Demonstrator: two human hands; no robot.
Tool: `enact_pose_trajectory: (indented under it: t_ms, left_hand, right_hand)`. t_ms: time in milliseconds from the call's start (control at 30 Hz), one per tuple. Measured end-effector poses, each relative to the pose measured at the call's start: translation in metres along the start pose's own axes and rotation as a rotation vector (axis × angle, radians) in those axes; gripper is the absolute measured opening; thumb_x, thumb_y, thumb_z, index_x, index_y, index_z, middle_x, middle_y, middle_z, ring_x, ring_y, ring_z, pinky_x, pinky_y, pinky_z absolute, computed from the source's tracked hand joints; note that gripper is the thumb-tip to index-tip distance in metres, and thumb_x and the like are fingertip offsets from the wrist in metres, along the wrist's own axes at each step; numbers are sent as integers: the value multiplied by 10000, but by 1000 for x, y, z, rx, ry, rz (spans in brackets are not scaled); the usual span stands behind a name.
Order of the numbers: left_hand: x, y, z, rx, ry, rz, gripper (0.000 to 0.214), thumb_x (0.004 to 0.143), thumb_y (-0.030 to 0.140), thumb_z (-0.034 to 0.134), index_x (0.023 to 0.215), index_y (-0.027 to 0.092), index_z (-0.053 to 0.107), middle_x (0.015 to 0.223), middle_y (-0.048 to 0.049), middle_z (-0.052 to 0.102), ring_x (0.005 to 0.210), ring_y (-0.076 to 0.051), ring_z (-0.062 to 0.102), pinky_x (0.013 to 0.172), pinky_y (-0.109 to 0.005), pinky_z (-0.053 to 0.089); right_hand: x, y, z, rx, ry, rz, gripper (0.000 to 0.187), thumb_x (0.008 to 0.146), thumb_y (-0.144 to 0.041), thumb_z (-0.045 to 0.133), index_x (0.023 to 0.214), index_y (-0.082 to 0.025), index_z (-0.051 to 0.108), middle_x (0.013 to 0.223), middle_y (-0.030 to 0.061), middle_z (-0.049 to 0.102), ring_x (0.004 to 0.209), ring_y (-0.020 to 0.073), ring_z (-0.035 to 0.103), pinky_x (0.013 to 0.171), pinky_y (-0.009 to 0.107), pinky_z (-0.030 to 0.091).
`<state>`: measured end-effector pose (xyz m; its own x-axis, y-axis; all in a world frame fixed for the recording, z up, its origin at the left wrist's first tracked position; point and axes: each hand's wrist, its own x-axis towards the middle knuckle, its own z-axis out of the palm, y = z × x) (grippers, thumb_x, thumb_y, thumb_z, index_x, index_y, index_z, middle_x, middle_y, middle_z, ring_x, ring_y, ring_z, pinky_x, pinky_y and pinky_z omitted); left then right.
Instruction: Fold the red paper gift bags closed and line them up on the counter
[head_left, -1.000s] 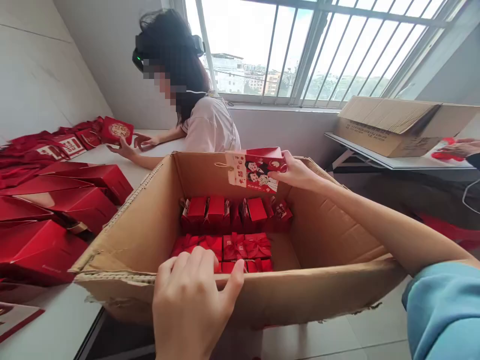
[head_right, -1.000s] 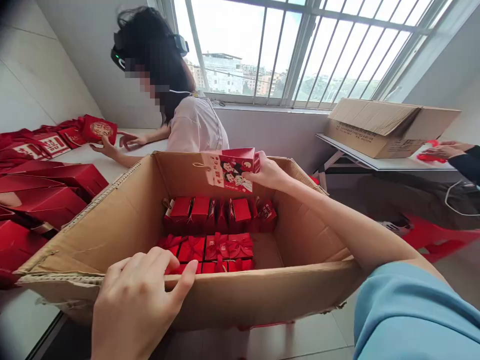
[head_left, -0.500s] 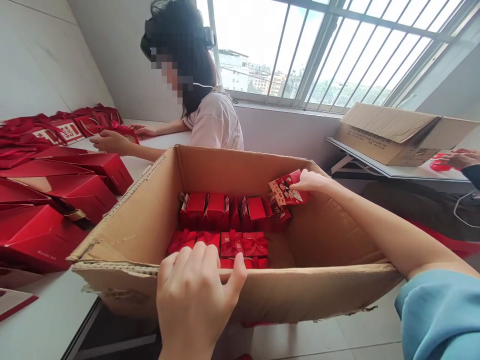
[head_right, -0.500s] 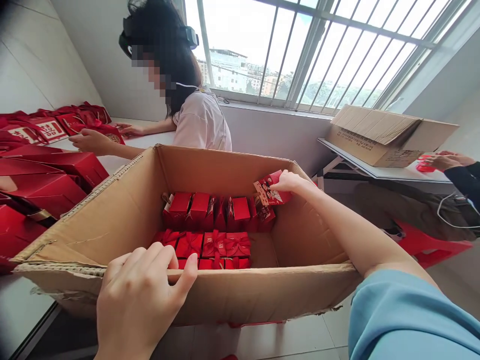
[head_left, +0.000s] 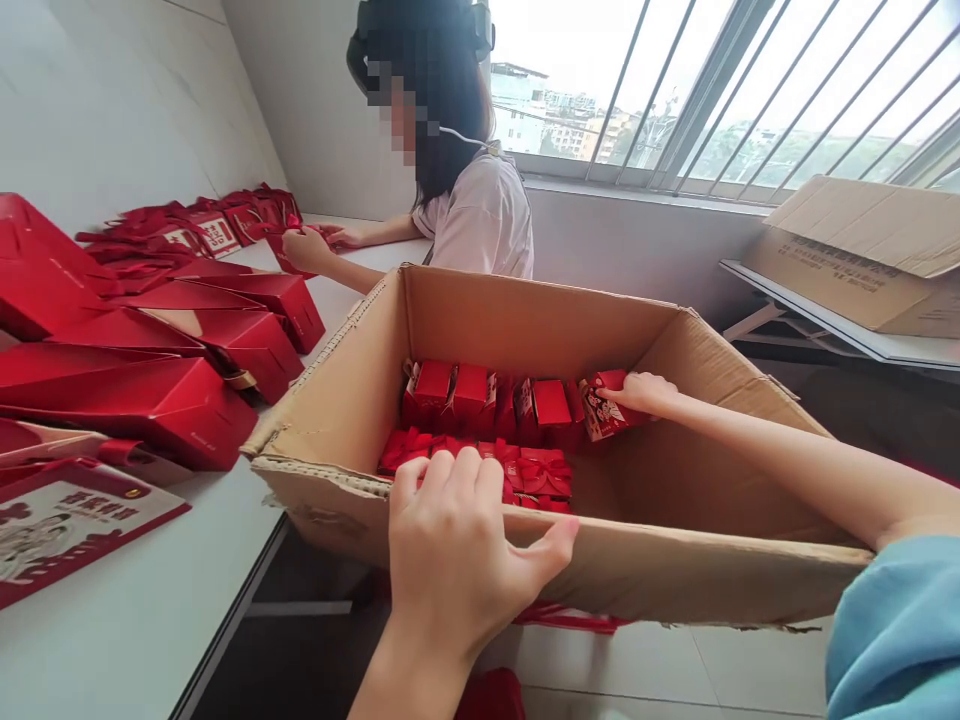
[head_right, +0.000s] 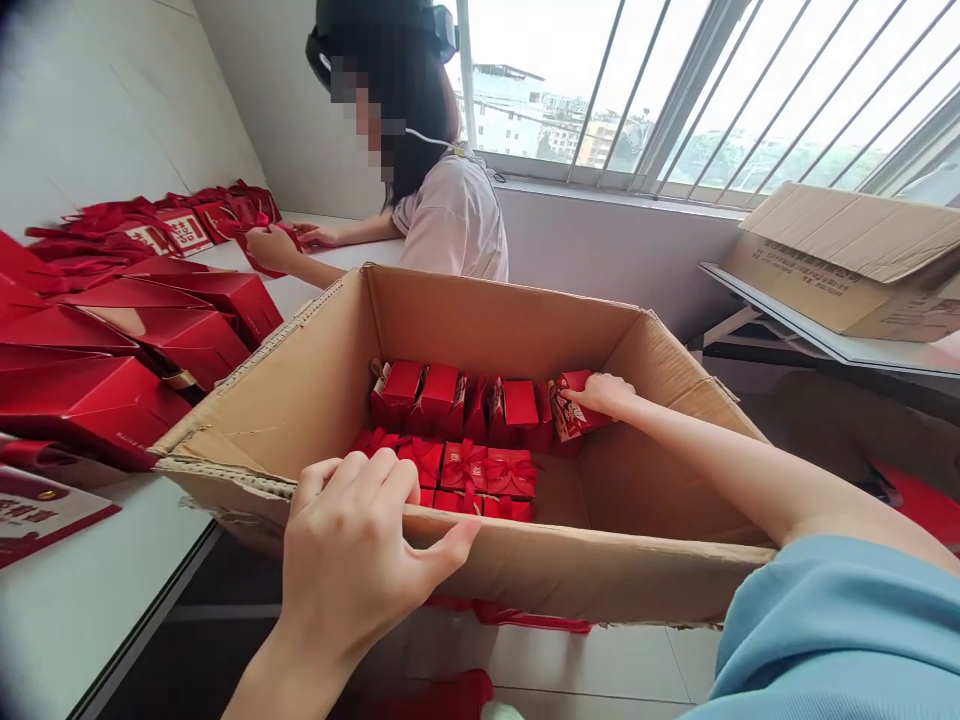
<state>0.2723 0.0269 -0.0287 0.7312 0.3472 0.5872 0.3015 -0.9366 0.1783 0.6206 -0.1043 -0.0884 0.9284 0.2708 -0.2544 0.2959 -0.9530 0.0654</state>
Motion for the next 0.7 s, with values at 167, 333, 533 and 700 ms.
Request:
enact_pose_trajectory:
  t_ms: [167, 333, 533, 700]
  left_hand:
    - [-2, 1, 3, -40, 25, -37, 391, 728, 573, 563, 612, 204, 501, 621, -3, 517, 663, -201, 485, 776, -386, 329]
    - [-2, 3, 4, -56, 46, -48, 376, 731, 555, 552, 613, 200, 504, 623, 0, 510, 655, -194, 476, 777, -382, 333]
    - [-3, 3, 4, -64, 49, -48, 353, 739, 530, 539, 618, 200, 507, 617, 6, 501, 648, -191, 474, 794, -386, 327]
    - [-3, 2, 6, -67, 65, -46, 342, 727, 519, 544, 612, 201, 494, 618, 9, 492, 639, -183, 464, 767, -377, 322]
  right_hand:
    - [0, -1, 37, 58, 36, -59, 753, 892, -588, 410, 1389, -24, 372, 1171, 274, 609, 780, 297, 719, 665, 371, 571]
    - [-6, 7, 74, 15, 117, -242, 857, 774, -416, 634, 1460, -58, 266, 1510, 293, 250, 1211, 418, 538, 984, 457, 468]
    - [13, 20, 80, 17, 215, -385, 776, 790, -329, 575, 1446, -36, 283, 1476, 274, 351, 1349, 403, 388, 1093, 499, 365]
    - [26, 26, 84, 37, 256, -510, 705, 842, -391, 489, 1463, -146, 262, 1466, 181, 418, 1338, 336, 432, 1060, 496, 418]
